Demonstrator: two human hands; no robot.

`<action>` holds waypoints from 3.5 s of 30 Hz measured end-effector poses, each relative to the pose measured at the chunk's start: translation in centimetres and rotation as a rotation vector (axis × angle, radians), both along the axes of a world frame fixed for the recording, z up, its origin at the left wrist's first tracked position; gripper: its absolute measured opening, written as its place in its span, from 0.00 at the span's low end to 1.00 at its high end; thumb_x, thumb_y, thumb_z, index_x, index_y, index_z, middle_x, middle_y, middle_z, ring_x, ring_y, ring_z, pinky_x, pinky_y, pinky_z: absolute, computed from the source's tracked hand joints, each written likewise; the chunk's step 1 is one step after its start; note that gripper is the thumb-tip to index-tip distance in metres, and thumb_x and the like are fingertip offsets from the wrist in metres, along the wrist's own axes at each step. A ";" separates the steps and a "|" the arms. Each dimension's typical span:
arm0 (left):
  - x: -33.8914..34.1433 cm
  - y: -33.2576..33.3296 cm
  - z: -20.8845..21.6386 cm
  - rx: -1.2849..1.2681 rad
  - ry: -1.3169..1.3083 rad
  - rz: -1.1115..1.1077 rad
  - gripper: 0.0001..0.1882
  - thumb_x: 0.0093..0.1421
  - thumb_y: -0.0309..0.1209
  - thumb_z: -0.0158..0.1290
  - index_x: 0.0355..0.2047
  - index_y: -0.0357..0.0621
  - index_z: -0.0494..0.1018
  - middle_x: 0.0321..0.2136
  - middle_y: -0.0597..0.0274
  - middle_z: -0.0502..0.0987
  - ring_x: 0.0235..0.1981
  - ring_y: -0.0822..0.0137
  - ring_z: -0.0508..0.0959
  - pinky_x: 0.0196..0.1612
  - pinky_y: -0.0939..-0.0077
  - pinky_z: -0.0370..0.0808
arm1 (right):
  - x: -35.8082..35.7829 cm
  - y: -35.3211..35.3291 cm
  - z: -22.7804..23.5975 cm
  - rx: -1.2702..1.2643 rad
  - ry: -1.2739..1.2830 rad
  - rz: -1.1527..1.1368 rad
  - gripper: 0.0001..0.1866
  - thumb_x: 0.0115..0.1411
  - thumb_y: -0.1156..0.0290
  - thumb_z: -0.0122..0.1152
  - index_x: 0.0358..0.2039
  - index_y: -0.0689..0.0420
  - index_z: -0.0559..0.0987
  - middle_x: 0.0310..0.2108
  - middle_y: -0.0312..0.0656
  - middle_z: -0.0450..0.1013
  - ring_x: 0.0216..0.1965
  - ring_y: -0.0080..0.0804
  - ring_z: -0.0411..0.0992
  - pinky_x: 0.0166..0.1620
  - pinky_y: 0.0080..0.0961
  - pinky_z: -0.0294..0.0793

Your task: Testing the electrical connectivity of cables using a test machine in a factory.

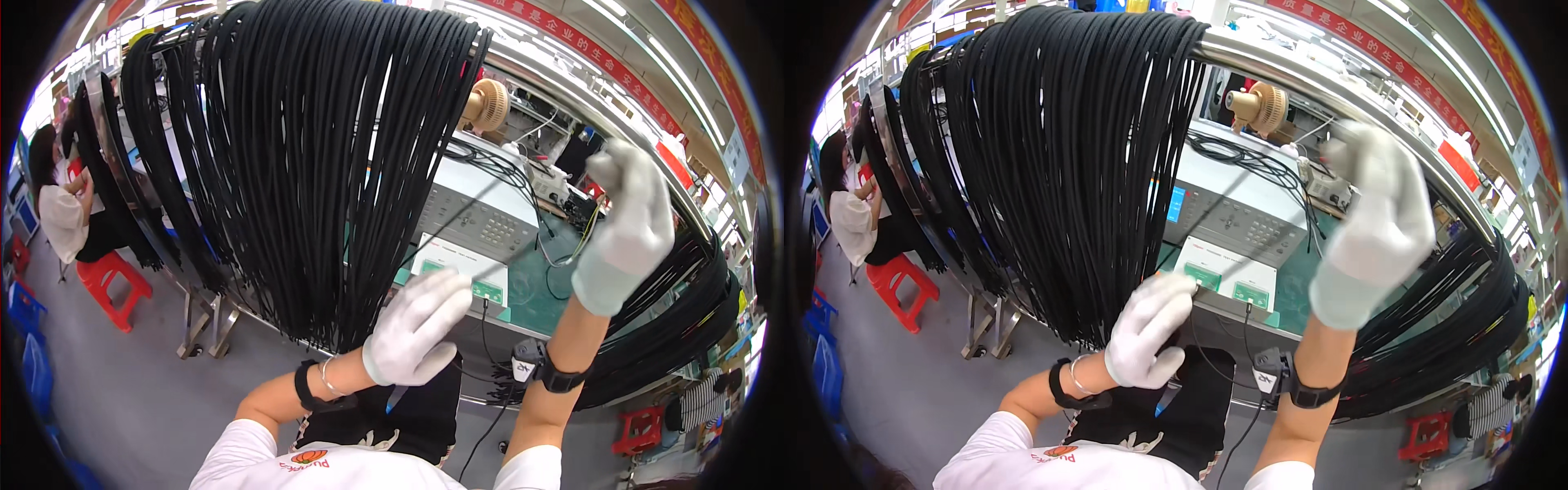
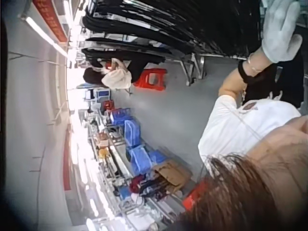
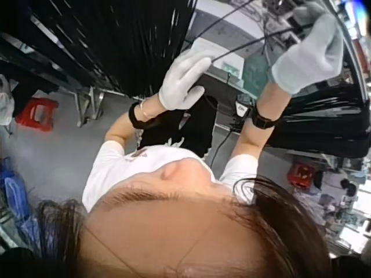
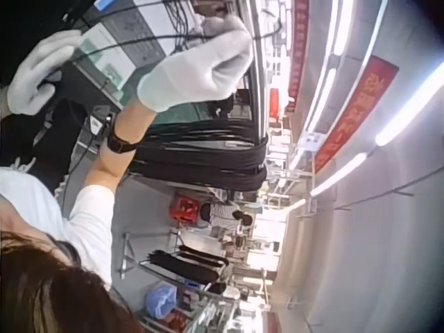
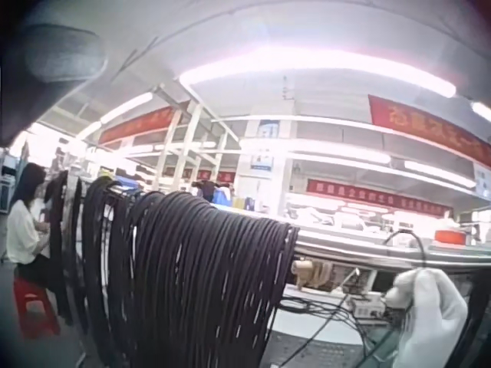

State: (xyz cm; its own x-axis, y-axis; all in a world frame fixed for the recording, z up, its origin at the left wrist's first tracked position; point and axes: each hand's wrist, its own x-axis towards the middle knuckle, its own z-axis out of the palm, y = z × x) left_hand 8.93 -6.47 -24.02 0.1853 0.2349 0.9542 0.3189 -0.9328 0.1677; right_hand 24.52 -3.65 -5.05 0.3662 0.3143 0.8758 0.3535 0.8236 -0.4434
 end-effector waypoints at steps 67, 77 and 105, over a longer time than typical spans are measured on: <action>4.2 9.2 -9.7 -1.563 -0.563 -0.240 0.17 0.64 0.40 0.54 0.20 0.44 0.78 0.10 0.73 0.66 0.14 0.81 0.63 0.19 0.78 0.59 | 9.3 4.6 -27.7 -1.162 -0.002 0.152 0.17 0.65 0.63 0.58 0.24 0.62 0.80 0.14 0.25 0.59 0.18 0.12 0.51 0.23 0.19 0.47; 5.7 5.1 -10.3 -1.405 -0.382 -0.160 0.17 0.67 0.37 0.48 0.27 0.37 0.75 0.19 0.60 0.73 0.22 0.72 0.74 0.30 0.73 0.70 | 8.0 1.1 -27.8 -1.168 -0.084 0.153 0.19 0.67 0.64 0.54 0.20 0.60 0.76 0.15 0.27 0.60 0.18 0.13 0.53 0.22 0.18 0.48; 6.1 8.4 -9.8 -1.572 -0.819 -0.596 0.31 0.72 0.50 0.38 0.27 0.33 0.75 0.09 0.70 0.62 0.05 0.78 0.56 0.08 0.82 0.52 | 7.4 2.3 -29.4 -1.026 0.270 0.452 0.22 0.71 0.60 0.48 0.32 0.66 0.80 0.15 0.35 0.70 0.13 0.17 0.63 0.18 0.14 0.60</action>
